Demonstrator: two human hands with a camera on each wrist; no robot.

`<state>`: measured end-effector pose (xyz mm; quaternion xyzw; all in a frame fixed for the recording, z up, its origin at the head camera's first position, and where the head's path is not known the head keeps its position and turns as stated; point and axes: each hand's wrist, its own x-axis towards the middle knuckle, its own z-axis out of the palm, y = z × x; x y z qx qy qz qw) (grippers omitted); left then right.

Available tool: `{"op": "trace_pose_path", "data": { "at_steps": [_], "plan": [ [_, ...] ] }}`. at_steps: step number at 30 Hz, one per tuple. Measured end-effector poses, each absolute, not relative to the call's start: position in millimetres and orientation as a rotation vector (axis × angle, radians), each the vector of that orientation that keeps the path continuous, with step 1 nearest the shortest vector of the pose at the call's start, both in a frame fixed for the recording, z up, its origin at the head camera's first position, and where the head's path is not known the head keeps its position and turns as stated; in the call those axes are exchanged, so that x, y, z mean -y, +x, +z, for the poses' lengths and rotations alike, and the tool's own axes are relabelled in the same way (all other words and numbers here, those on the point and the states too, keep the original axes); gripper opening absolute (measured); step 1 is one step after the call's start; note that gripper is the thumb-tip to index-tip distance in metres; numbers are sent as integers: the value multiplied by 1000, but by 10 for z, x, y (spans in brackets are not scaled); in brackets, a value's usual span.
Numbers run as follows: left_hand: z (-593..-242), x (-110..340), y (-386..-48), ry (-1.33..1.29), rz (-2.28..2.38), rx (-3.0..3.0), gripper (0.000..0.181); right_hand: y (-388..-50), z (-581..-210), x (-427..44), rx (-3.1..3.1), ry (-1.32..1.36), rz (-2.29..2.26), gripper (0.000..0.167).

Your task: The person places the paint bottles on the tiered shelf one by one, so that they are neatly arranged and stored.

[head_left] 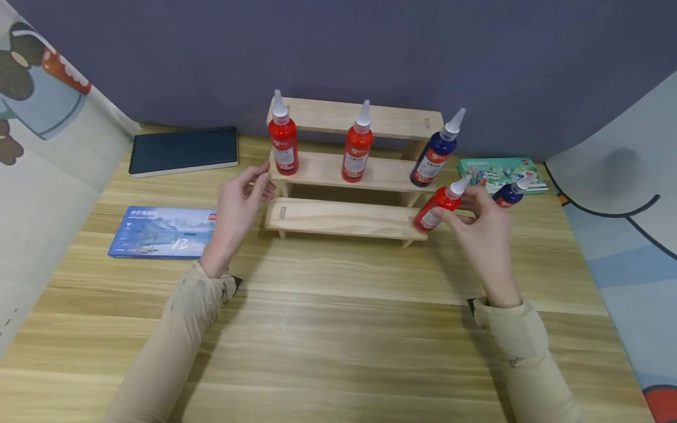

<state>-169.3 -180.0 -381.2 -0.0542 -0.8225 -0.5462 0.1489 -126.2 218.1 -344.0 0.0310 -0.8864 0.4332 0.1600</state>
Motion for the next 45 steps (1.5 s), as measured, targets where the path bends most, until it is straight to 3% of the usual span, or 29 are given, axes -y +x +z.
{"op": "trace_pose_path", "data": {
  "at_steps": [45],
  "plan": [
    [-3805, 1791, -1694, -146, -1566, 2369, 29, -1284, -3549, -2018, 2517, 152, 1254, 51]
  ]
}}
